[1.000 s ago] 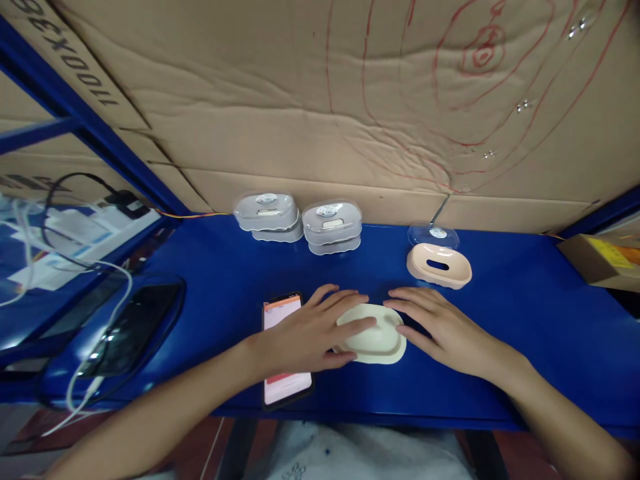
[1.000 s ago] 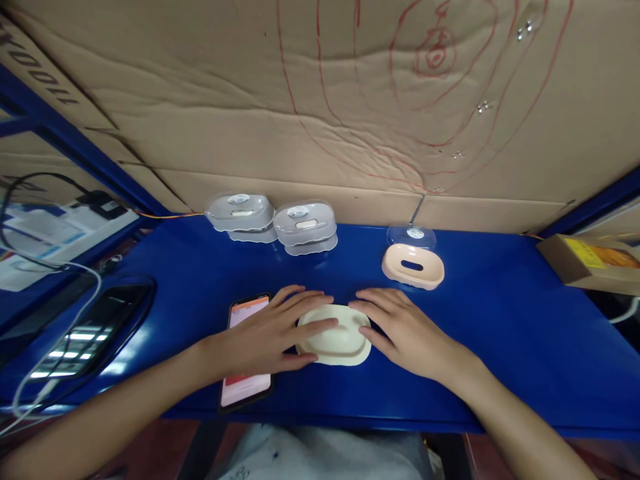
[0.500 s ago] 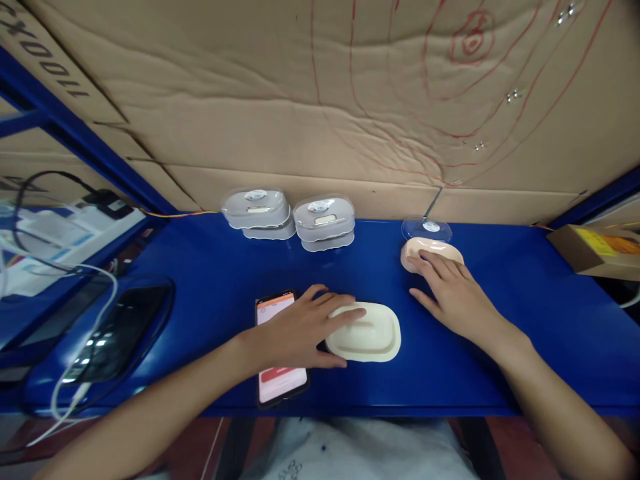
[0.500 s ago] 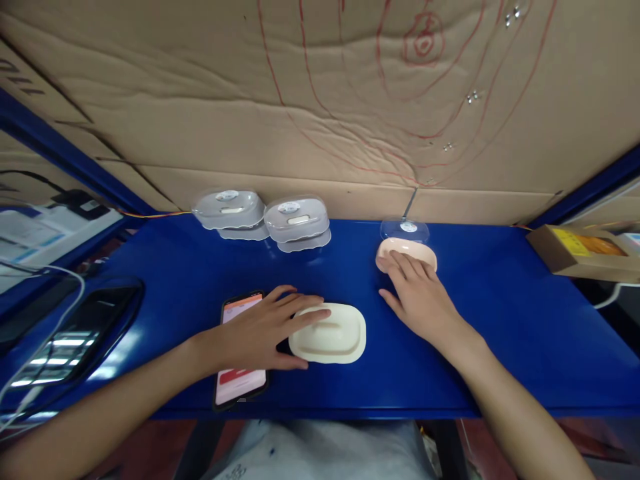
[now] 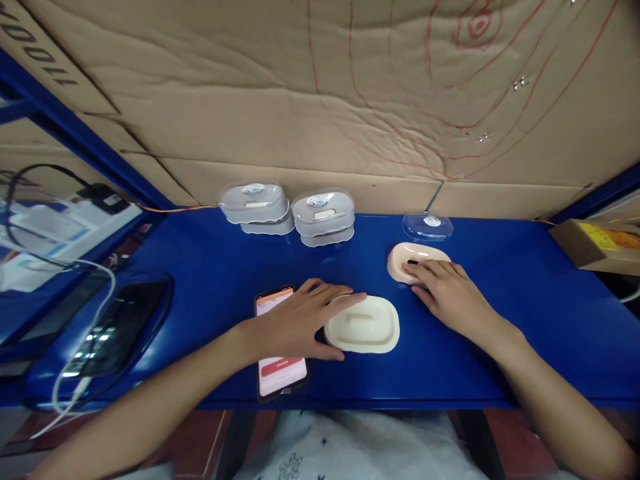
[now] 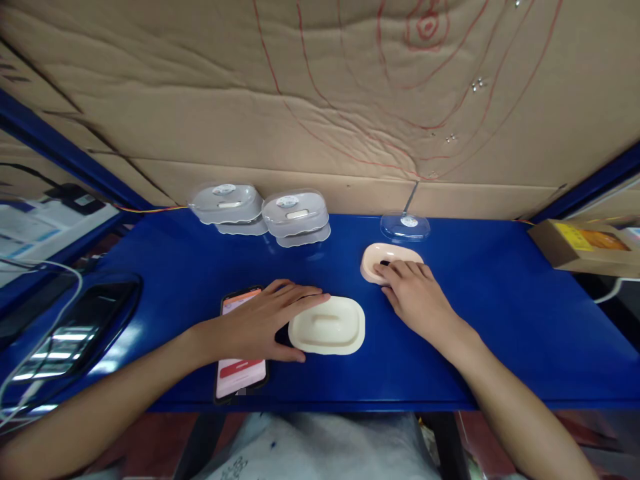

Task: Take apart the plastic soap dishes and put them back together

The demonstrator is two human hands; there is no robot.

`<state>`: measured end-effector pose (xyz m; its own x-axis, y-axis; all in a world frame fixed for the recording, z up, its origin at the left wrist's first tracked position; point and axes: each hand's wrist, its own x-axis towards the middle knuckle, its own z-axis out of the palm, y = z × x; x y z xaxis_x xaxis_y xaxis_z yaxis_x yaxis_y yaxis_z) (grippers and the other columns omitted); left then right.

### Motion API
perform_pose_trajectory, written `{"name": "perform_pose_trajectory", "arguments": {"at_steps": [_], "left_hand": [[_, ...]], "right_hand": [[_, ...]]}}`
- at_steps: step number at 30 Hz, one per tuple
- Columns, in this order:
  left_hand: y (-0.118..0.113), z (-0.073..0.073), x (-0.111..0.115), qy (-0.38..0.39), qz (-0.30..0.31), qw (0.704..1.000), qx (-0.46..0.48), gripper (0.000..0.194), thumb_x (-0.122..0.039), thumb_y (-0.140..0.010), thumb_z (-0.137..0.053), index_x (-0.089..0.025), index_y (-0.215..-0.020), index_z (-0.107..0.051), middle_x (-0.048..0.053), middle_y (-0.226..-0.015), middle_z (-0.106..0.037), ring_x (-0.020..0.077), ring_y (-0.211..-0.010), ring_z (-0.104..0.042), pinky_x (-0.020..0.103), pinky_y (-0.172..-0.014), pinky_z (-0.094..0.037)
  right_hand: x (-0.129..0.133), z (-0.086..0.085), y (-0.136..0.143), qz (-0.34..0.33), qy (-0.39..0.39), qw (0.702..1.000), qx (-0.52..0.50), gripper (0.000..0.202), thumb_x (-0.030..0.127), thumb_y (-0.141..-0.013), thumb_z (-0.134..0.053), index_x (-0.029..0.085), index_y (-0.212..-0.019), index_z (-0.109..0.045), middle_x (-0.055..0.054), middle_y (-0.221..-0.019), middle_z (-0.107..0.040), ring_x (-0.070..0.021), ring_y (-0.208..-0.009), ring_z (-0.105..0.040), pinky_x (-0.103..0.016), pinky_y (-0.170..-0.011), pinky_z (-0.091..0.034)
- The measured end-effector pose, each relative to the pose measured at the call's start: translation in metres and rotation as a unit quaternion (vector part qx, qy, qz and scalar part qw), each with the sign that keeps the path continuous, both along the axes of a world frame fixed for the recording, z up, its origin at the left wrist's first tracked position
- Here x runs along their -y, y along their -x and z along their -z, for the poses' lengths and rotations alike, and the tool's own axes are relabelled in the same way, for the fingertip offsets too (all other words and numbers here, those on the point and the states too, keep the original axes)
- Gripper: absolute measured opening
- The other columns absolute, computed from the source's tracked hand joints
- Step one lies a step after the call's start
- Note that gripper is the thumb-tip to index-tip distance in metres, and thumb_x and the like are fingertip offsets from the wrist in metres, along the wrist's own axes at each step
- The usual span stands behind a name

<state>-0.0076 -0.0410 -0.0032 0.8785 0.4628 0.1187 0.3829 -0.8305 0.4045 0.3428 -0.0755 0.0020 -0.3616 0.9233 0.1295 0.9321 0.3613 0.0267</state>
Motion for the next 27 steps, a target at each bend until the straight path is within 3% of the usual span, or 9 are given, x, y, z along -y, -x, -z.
{"name": "perform_pose_trajectory", "arguments": {"at_steps": [4,12,18,27], "left_hand": [[-0.001,-0.002,0.000,0.021,-0.003,1.000,0.005,0.107,-0.048,-0.084,-0.093,-0.037,-0.171,-0.031,0.009,-0.157,-0.061,0.0379,-0.138,-0.060,0.052,-0.117,-0.041],[-0.001,-0.003,-0.002,0.001,-0.008,1.000,0.007,0.098,-0.047,-0.085,-0.092,-0.032,-0.165,-0.037,0.012,-0.156,-0.062,0.0386,-0.139,-0.059,0.053,-0.117,-0.041],[0.000,-0.007,-0.001,0.003,0.003,1.000,0.022,0.093,-0.042,-0.083,-0.092,-0.030,-0.159,-0.042,0.012,-0.154,-0.063,0.0370,-0.137,-0.060,0.050,-0.116,-0.042],[-0.004,-0.009,0.001,0.053,-0.007,0.998,-0.016,0.101,-0.046,-0.082,-0.096,-0.029,-0.164,-0.039,0.013,-0.155,-0.062,0.0388,-0.140,-0.059,0.053,-0.118,-0.041]], "right_hand": [[0.001,0.003,0.003,-0.017,0.008,1.000,-0.019,0.047,0.027,-0.109,-0.051,0.027,-0.155,-0.057,-0.014,-0.159,-0.060,-0.0358,-0.139,-0.062,-0.053,-0.106,-0.052],[0.003,-0.005,0.011,-0.080,0.022,0.995,-0.055,0.041,0.025,-0.112,-0.047,0.025,-0.151,-0.060,-0.014,-0.147,-0.071,-0.0318,-0.140,-0.065,-0.053,-0.111,-0.052],[0.008,-0.009,0.026,-0.138,0.060,0.978,-0.144,0.045,0.023,-0.112,-0.049,0.026,-0.157,-0.054,-0.010,-0.154,-0.067,-0.0262,-0.144,-0.063,-0.051,-0.120,-0.050],[0.006,-0.003,0.027,-0.166,-0.006,0.970,-0.178,0.041,0.027,-0.109,-0.060,0.023,-0.150,-0.056,-0.013,-0.142,-0.074,-0.0307,-0.134,-0.069,-0.053,-0.112,-0.051]]}}
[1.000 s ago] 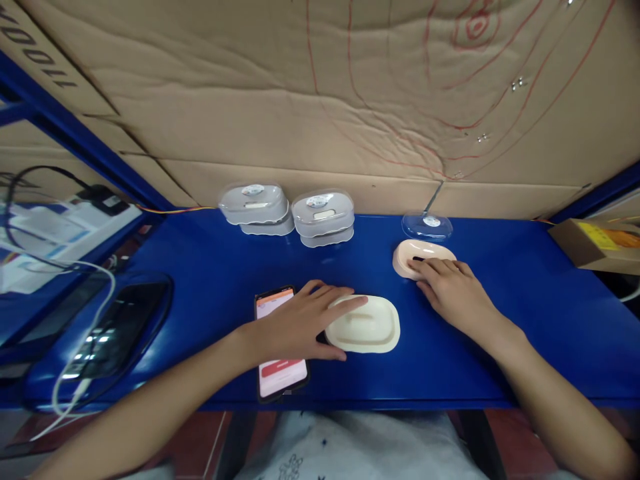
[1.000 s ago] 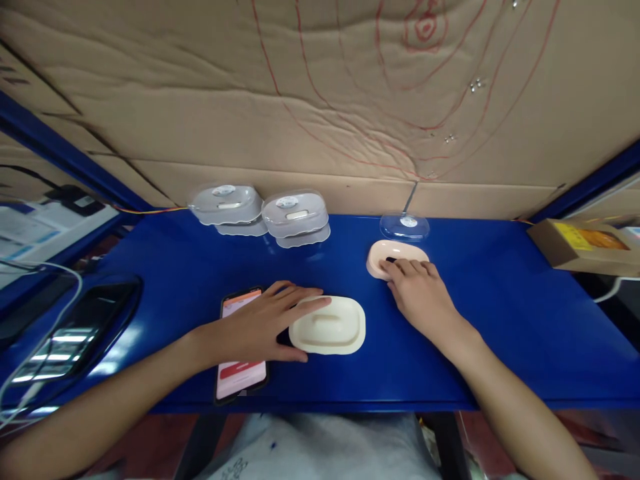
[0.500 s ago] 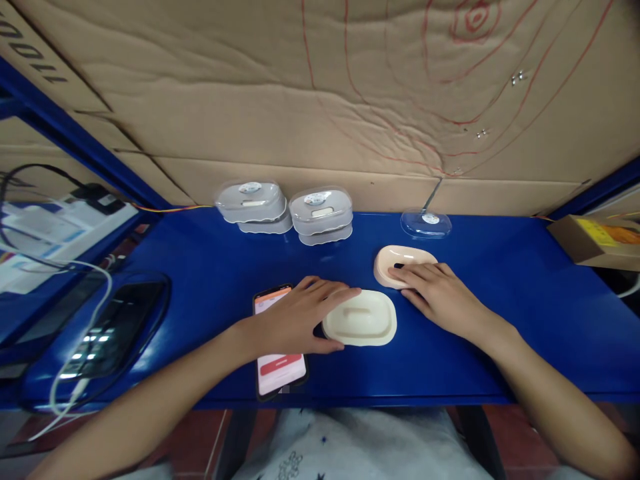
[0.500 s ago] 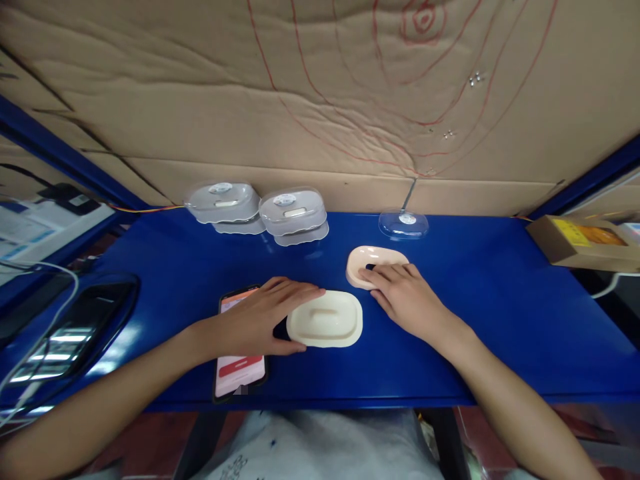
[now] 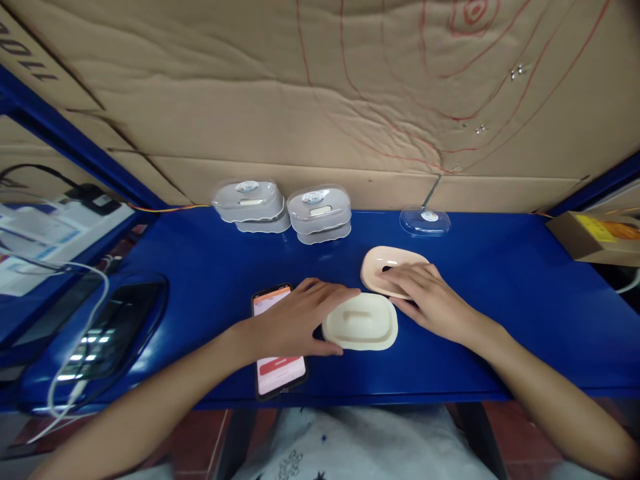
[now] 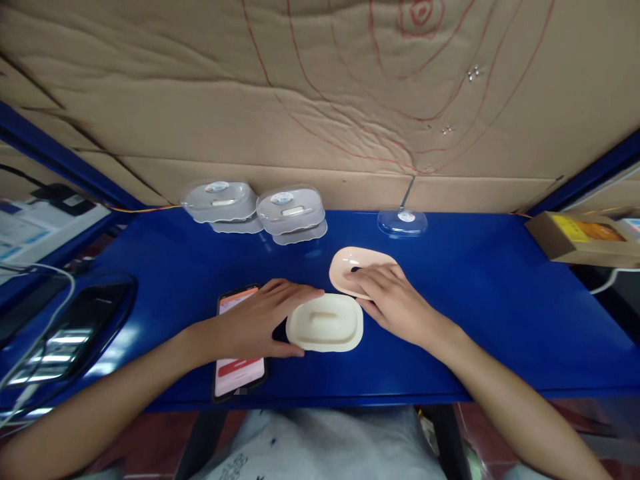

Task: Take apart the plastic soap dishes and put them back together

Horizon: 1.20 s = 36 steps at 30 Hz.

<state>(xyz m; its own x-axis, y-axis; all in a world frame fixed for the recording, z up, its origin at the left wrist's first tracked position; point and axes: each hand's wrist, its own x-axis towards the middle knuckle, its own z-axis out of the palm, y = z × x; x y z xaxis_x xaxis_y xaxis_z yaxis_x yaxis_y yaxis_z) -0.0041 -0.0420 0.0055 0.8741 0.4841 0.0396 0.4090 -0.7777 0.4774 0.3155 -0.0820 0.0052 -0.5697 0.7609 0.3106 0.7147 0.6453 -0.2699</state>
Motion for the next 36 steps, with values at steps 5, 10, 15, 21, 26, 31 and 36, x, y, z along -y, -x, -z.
{"name": "perform_pose_trajectory", "arguments": {"at_steps": [5,10,15,21,26,31,36], "left_hand": [[-0.001,0.005,0.003,0.035,-0.043,0.998,0.016,0.117,-0.047,-0.080,-0.097,-0.034,-0.171,-0.026,0.014,-0.162,-0.057,0.0418,-0.145,-0.056,0.056,-0.117,-0.045],[-0.002,0.013,0.003,0.062,-0.076,0.994,0.049,0.136,-0.048,-0.080,-0.097,-0.036,-0.175,-0.001,0.017,-0.172,-0.044,0.0427,-0.151,-0.052,0.059,-0.120,-0.045],[-0.002,0.018,0.004,0.064,-0.060,0.993,0.076,0.146,-0.042,-0.080,-0.099,-0.041,-0.173,0.013,0.018,-0.177,-0.035,0.0411,-0.157,-0.046,0.058,-0.123,-0.045],[-0.002,0.019,0.004,0.064,-0.038,0.994,0.084,0.144,-0.036,-0.079,-0.100,-0.045,-0.173,0.009,0.016,-0.177,-0.033,0.0400,-0.160,-0.041,0.058,-0.125,-0.044],[-0.001,0.014,0.004,0.065,-0.029,0.996,0.058,0.131,-0.038,-0.082,-0.097,-0.041,-0.175,-0.006,0.016,-0.173,-0.040,0.0398,-0.157,-0.045,0.057,-0.126,-0.044],[-0.001,0.012,0.003,0.049,-0.020,0.998,0.031,0.117,-0.039,-0.085,-0.095,-0.035,-0.173,-0.018,0.018,-0.172,-0.040,0.0399,-0.157,-0.045,0.056,-0.127,-0.043],[0.000,0.014,0.003,0.043,-0.006,0.998,0.046,0.109,-0.042,-0.088,-0.092,-0.034,-0.172,-0.024,0.017,-0.171,-0.043,0.0393,-0.157,-0.045,0.056,-0.127,-0.043]], "right_hand": [[0.008,-0.008,0.006,-0.016,-0.030,0.999,-0.031,0.040,0.029,-0.110,-0.060,0.023,-0.149,-0.059,-0.013,-0.143,-0.074,-0.0305,-0.135,-0.068,-0.050,-0.109,-0.050],[0.015,-0.015,0.012,-0.047,-0.025,0.998,-0.039,0.034,0.030,-0.110,-0.061,0.021,-0.143,-0.063,-0.011,-0.139,-0.075,-0.0274,-0.134,-0.068,-0.047,-0.110,-0.050],[0.021,-0.015,0.025,-0.104,-0.026,0.994,-0.036,0.032,0.032,-0.113,-0.056,0.020,-0.141,-0.065,-0.011,-0.142,-0.075,-0.0242,-0.134,-0.068,-0.045,-0.111,-0.051],[0.026,-0.003,0.037,-0.134,-0.034,0.990,-0.023,0.033,0.032,-0.114,-0.054,0.016,-0.140,-0.066,-0.010,-0.138,-0.077,-0.0235,-0.135,-0.069,-0.045,-0.113,-0.051],[0.026,0.004,0.037,-0.141,-0.035,0.989,-0.021,0.034,0.033,-0.113,-0.056,0.016,-0.140,-0.067,-0.011,-0.136,-0.078,-0.0254,-0.133,-0.070,-0.048,-0.111,-0.054],[0.028,0.007,0.038,-0.148,-0.018,0.989,-0.016,0.035,0.030,-0.111,-0.059,0.016,-0.142,-0.067,-0.011,-0.138,-0.077,-0.0248,-0.136,-0.068,-0.048,-0.115,-0.054],[0.029,0.008,0.038,-0.155,-0.012,0.988,-0.005,0.038,0.030,-0.109,-0.064,0.016,-0.145,-0.065,-0.011,-0.140,-0.076,-0.0246,-0.137,-0.068,-0.046,-0.116,-0.054]]}}
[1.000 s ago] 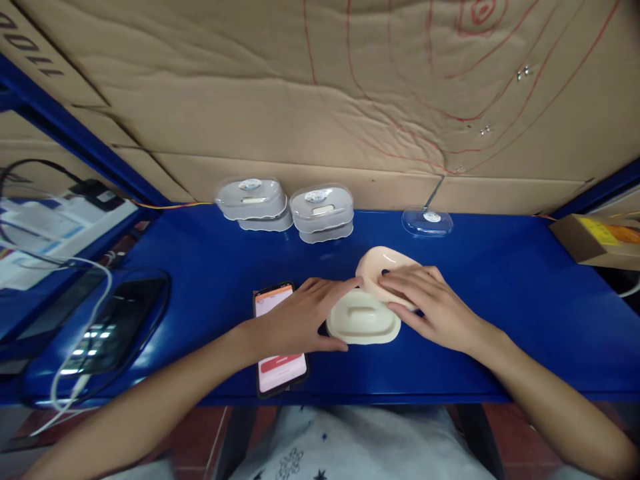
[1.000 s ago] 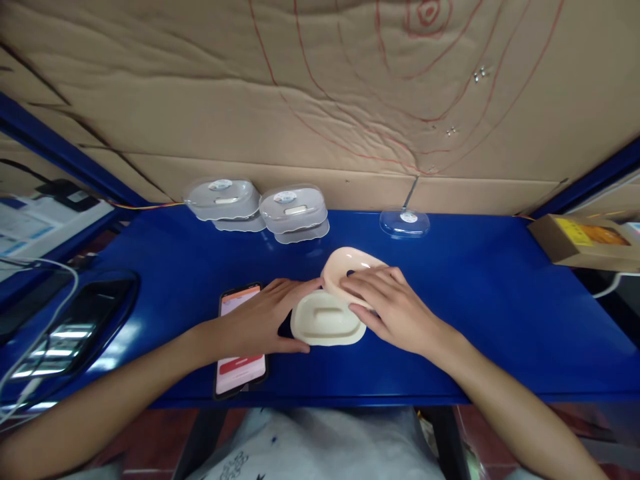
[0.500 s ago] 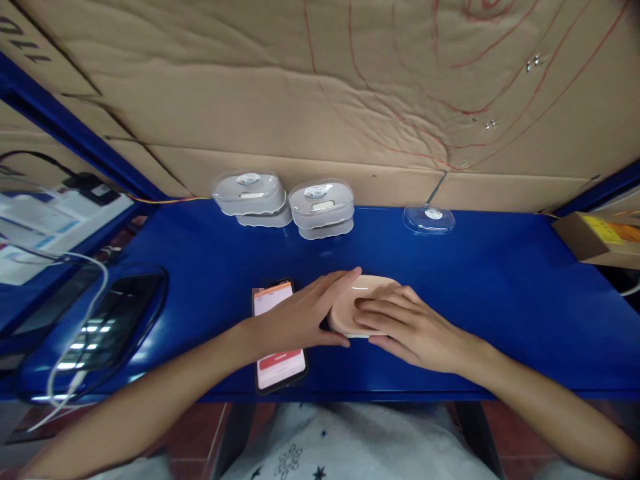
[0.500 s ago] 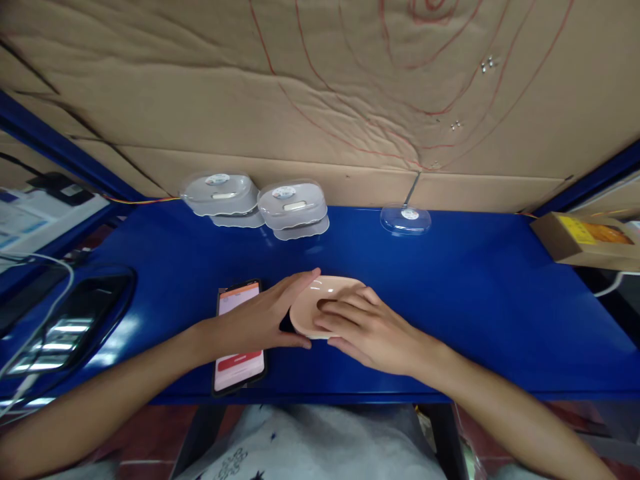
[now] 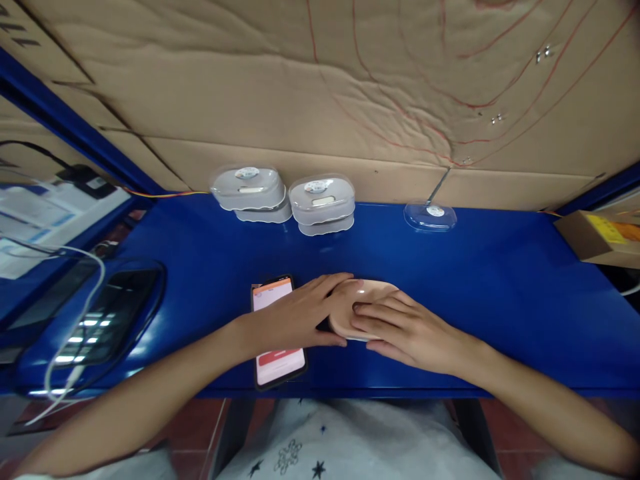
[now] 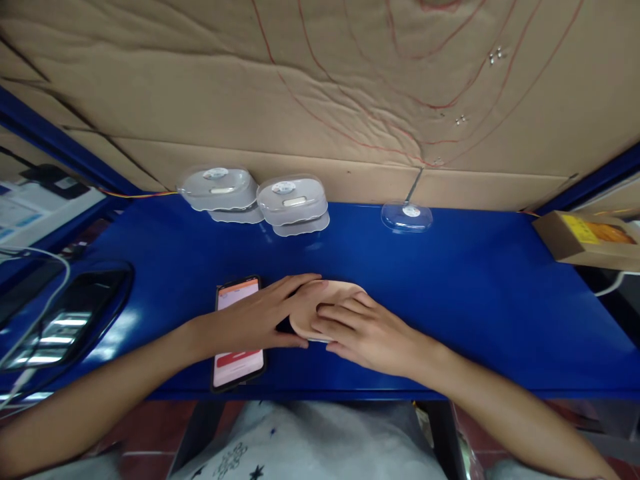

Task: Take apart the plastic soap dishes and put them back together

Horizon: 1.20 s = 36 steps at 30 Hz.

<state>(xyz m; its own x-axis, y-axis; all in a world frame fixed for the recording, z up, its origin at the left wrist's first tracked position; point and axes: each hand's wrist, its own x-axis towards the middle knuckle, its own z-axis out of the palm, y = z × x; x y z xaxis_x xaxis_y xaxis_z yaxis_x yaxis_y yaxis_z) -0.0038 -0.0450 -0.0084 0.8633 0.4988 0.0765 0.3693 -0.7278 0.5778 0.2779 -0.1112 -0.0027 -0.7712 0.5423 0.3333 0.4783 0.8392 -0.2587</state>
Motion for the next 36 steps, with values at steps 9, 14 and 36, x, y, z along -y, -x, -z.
{"name": "perform_pose_trajectory", "arguments": {"at_steps": [9,14,36], "left_hand": [[0.000,-0.006,0.001,-0.014,0.012,0.999,-0.033,0.098,-0.040,-0.091,-0.088,-0.028,-0.170,-0.031,0.019,-0.171,-0.042,0.0405,-0.158,-0.042,0.057,-0.127,-0.041],[0.000,-0.006,0.001,-0.019,0.009,1.000,-0.021,0.093,-0.042,-0.092,-0.086,-0.032,-0.168,-0.033,0.016,-0.167,-0.047,0.0396,-0.155,-0.047,0.057,-0.124,-0.044],[0.002,-0.004,0.002,-0.058,0.016,0.998,-0.019,0.093,-0.044,-0.093,-0.086,-0.026,-0.168,-0.034,0.021,-0.161,-0.052,0.0422,-0.147,-0.054,0.056,-0.122,-0.046]], "right_hand": [[0.004,0.009,0.006,-0.007,-0.065,0.997,0.034,0.037,0.018,-0.109,-0.059,0.012,-0.145,-0.065,-0.016,-0.140,-0.075,-0.0270,-0.133,-0.069,-0.046,-0.108,-0.059],[0.001,0.008,0.003,-0.022,-0.024,0.999,0.028,0.044,0.031,-0.108,-0.063,0.014,-0.149,-0.064,-0.014,-0.142,-0.074,-0.0270,-0.138,-0.066,-0.046,-0.112,-0.056],[-0.083,0.021,-0.084,0.350,-0.041,0.936,0.013,0.034,0.046,-0.107,-0.056,0.028,-0.132,-0.072,-0.014,-0.133,-0.072,-0.0385,-0.133,-0.060,-0.065,-0.114,-0.039]]}}
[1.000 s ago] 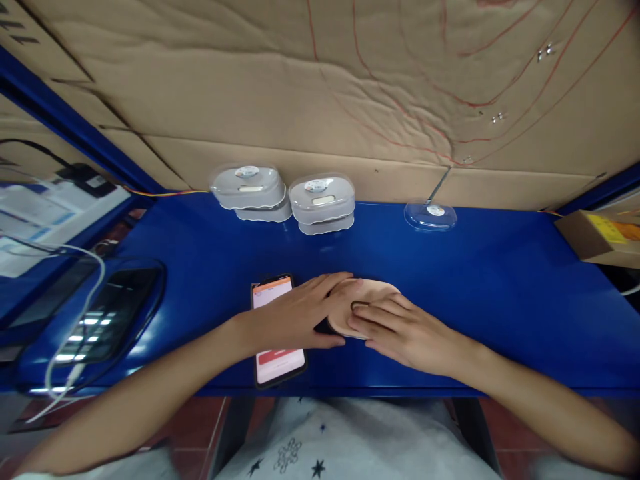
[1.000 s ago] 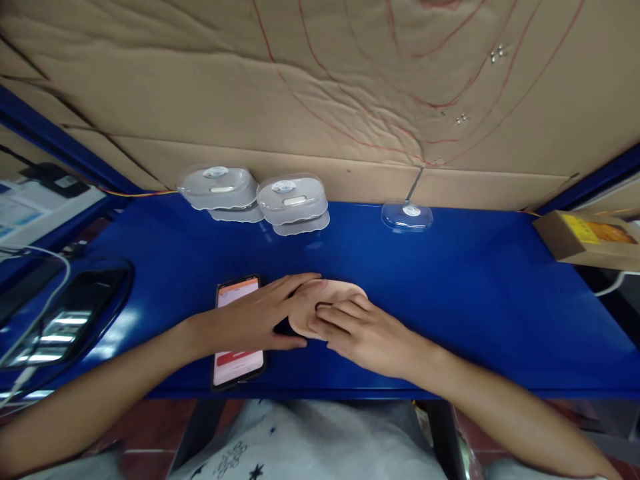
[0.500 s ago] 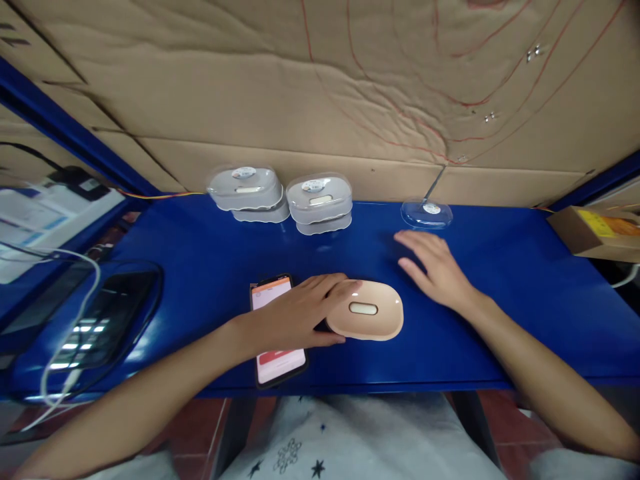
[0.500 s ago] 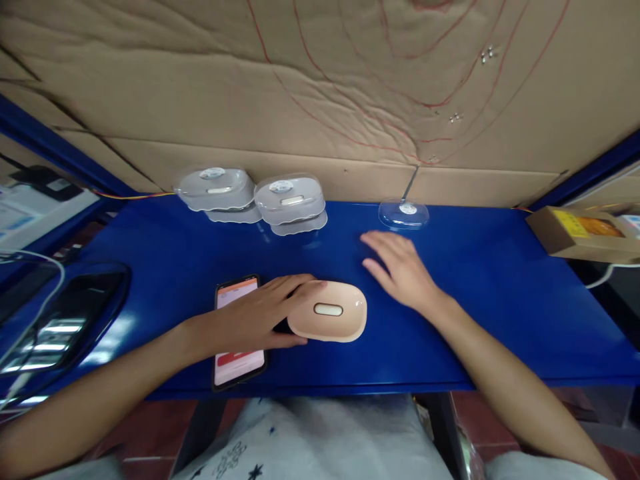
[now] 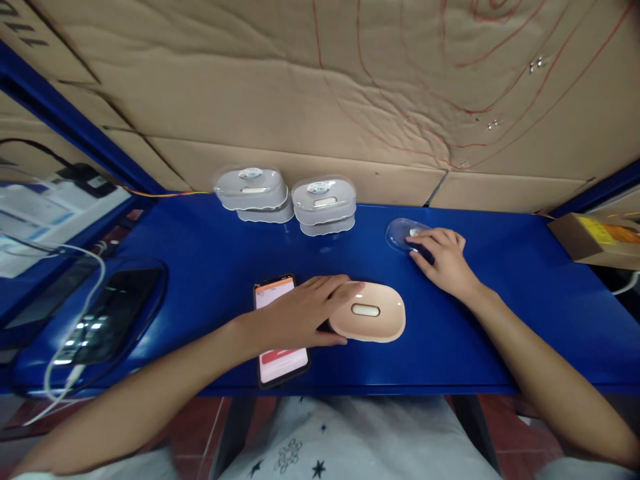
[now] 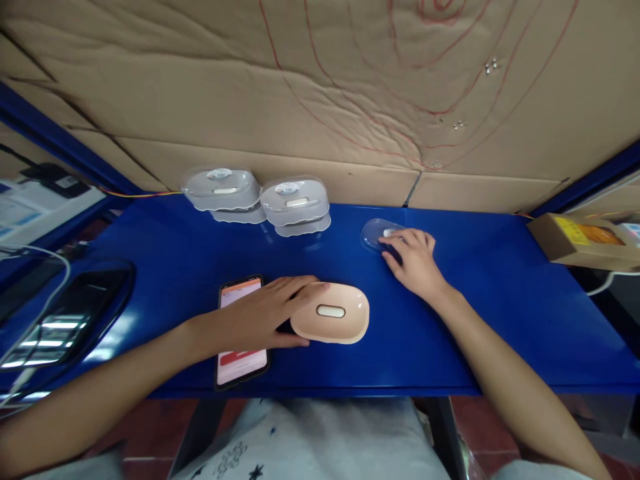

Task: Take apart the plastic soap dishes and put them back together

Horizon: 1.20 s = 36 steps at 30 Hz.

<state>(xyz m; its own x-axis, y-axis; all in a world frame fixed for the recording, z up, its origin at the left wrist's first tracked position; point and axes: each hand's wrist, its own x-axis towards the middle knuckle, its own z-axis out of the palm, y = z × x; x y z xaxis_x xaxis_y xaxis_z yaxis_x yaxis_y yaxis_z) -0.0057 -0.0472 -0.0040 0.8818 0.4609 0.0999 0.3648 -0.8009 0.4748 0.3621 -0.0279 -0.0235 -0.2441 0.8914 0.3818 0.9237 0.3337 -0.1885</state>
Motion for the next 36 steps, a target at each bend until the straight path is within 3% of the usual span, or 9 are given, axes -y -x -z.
{"name": "perform_pose_trajectory", "arguments": {"at_steps": [2,5,8,12,18,22,26,31,36], "left_hand": [[0.000,0.000,0.000,0.007,-0.006,1.000,0.005,0.090,-0.045,-0.094,-0.085,-0.029,-0.168,-0.035,0.019,-0.161,-0.053,0.0418,-0.147,-0.054,0.056,-0.122,-0.046],[0.000,0.001,-0.001,0.012,-0.004,1.000,0.006,0.091,-0.046,-0.094,-0.084,-0.031,-0.168,-0.035,0.018,-0.162,-0.053,0.0413,-0.147,-0.054,0.056,-0.122,-0.045],[0.001,0.002,-0.002,0.014,0.000,1.000,-0.001,0.093,-0.047,-0.093,-0.085,-0.031,-0.169,-0.034,0.017,-0.163,-0.052,0.0412,-0.148,-0.053,0.057,-0.123,-0.044],[0.001,-0.001,-0.003,0.012,0.001,1.000,-0.016,0.096,-0.046,-0.091,-0.088,-0.029,-0.169,-0.034,0.018,-0.163,-0.052,0.0414,-0.148,-0.053,0.057,-0.123,-0.044],[-0.001,-0.003,0.000,0.036,-0.042,0.998,-0.014,0.103,-0.048,-0.088,-0.090,-0.031,-0.171,-0.031,0.016,-0.164,-0.054,0.0406,-0.149,-0.054,0.055,-0.123,-0.044],[-0.005,0.005,0.001,0.073,-0.104,0.992,0.012,0.119,-0.051,-0.080,-0.095,-0.029,-0.172,-0.021,0.019,-0.167,-0.051,0.0431,-0.149,-0.054,0.059,-0.121,-0.046],[-0.008,0.012,0.002,0.081,-0.137,0.987,0.031,0.122,-0.050,-0.075,-0.098,-0.028,-0.168,-0.022,0.020,-0.166,-0.050,0.0461,-0.150,-0.052,0.063,-0.119,-0.045],[-0.009,0.013,0.000,0.063,-0.192,0.979,0.035,0.116,-0.039,-0.070,-0.101,-0.027,-0.160,-0.029,0.019,-0.164,-0.051,0.0473,-0.147,-0.055,0.065,-0.119,-0.043],[-0.008,0.008,-0.005,0.071,-0.195,0.978,0.018,0.133,-0.039,-0.071,-0.101,-0.028,-0.168,-0.011,0.022,-0.160,-0.055,0.0469,-0.145,-0.057,0.065,-0.116,-0.044]], "right_hand": [[0.013,-0.005,0.015,-0.067,0.002,0.998,0.001,0.026,0.041,-0.106,-0.062,0.031,-0.127,-0.074,-0.011,-0.134,-0.073,-0.0375,-0.138,-0.059,-0.065,-0.116,-0.038],[0.033,-0.007,0.034,-0.162,0.012,0.987,0.003,0.026,0.031,-0.107,-0.061,0.031,-0.131,-0.072,-0.011,-0.154,-0.061,-0.0397,-0.157,-0.043,-0.070,-0.122,-0.033],[0.043,-0.005,0.042,-0.178,0.044,0.983,0.011,0.035,0.022,-0.110,-0.053,0.030,-0.142,-0.065,-0.015,-0.168,-0.047,-0.0395,-0.164,-0.033,-0.074,-0.124,-0.034],[0.038,-0.008,0.038,-0.187,0.069,0.980,0.015,0.041,0.028,-0.109,-0.059,0.026,-0.150,-0.060,-0.019,-0.163,-0.052,-0.0399,-0.157,-0.045,-0.068,-0.117,-0.050],[0.038,-0.025,0.036,-0.131,0.010,0.991,-0.025,0.046,0.034,-0.112,-0.053,0.028,-0.158,-0.054,-0.012,-0.151,-0.069,-0.0312,-0.138,-0.067,-0.055,-0.115,-0.057],[0.048,-0.029,0.043,-0.182,-0.020,0.982,-0.051,0.044,0.030,-0.113,-0.049,0.027,-0.156,-0.056,-0.009,-0.141,-0.076,-0.0264,-0.123,-0.076,-0.045,-0.103,-0.062],[0.052,-0.026,0.048,-0.228,-0.056,0.971,-0.046,0.044,0.029,-0.111,-0.056,0.023,-0.154,-0.058,-0.012,-0.137,-0.077,-0.0262,-0.116,-0.078,-0.043,-0.096,-0.062],[0.053,-0.028,0.048,-0.248,-0.074,0.965,-0.031,0.043,0.030,-0.108,-0.063,0.018,-0.149,-0.062,-0.015,-0.134,-0.078,-0.0291,-0.120,-0.076,-0.045,-0.098,-0.060],[0.056,-0.032,0.058,-0.295,-0.069,0.953,0.001,0.031,0.022,-0.108,-0.062,0.019,-0.137,-0.071,-0.012,-0.131,-0.078,-0.0263,-0.120,-0.074,-0.042,-0.099,-0.060]]}}
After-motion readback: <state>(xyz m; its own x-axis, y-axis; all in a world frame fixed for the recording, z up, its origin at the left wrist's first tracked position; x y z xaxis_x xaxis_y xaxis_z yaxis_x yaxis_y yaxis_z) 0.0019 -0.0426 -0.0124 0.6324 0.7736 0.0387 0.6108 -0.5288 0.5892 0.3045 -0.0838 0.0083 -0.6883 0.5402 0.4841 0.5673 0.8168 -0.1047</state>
